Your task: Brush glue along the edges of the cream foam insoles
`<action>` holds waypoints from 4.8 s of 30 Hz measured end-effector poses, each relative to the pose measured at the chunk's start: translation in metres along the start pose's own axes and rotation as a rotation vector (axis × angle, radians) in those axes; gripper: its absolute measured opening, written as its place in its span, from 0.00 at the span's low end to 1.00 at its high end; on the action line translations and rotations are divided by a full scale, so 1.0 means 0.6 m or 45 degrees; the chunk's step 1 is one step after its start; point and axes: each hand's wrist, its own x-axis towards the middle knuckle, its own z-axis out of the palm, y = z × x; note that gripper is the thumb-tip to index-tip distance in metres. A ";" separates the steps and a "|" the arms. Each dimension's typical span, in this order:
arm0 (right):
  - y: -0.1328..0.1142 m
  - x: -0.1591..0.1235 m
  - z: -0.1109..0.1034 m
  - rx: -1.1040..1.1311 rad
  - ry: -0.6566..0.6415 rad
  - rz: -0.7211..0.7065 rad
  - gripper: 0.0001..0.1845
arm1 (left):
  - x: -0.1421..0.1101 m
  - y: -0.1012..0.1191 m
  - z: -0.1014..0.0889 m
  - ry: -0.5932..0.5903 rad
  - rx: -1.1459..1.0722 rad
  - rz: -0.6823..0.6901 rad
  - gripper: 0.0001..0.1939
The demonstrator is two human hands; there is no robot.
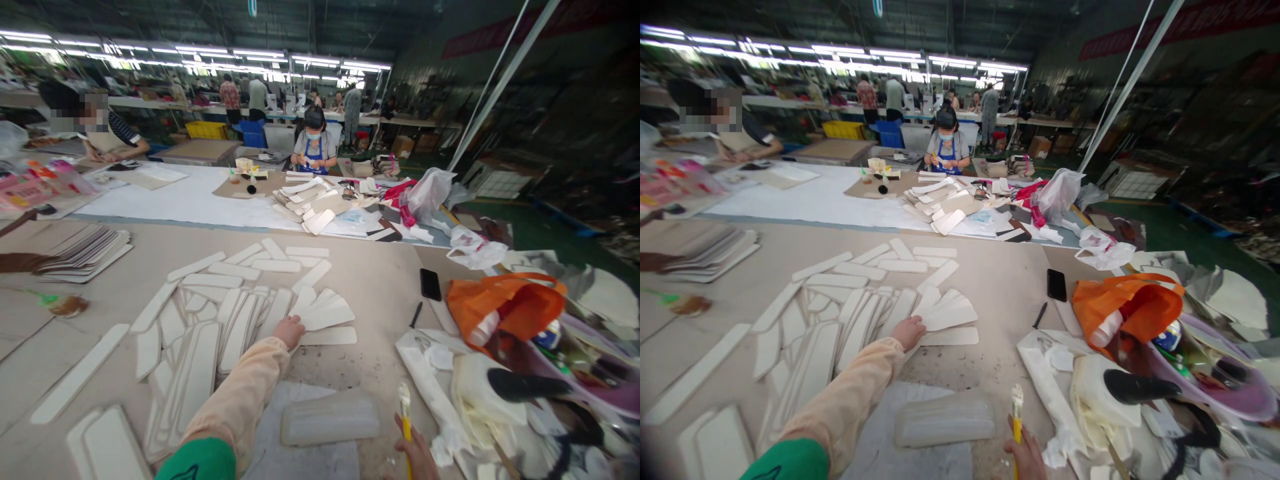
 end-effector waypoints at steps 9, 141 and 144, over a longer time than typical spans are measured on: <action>-0.071 0.086 -0.091 0.428 0.139 0.400 0.20 | -0.120 0.048 -0.073 0.039 -0.139 0.134 0.15; -0.111 0.120 -0.077 0.635 -0.077 0.307 0.14 | -0.285 0.179 0.016 0.264 -1.443 -0.386 0.16; -0.138 0.146 -0.094 0.873 -0.109 0.274 0.19 | -0.279 0.218 -0.047 0.318 -1.680 -0.379 0.17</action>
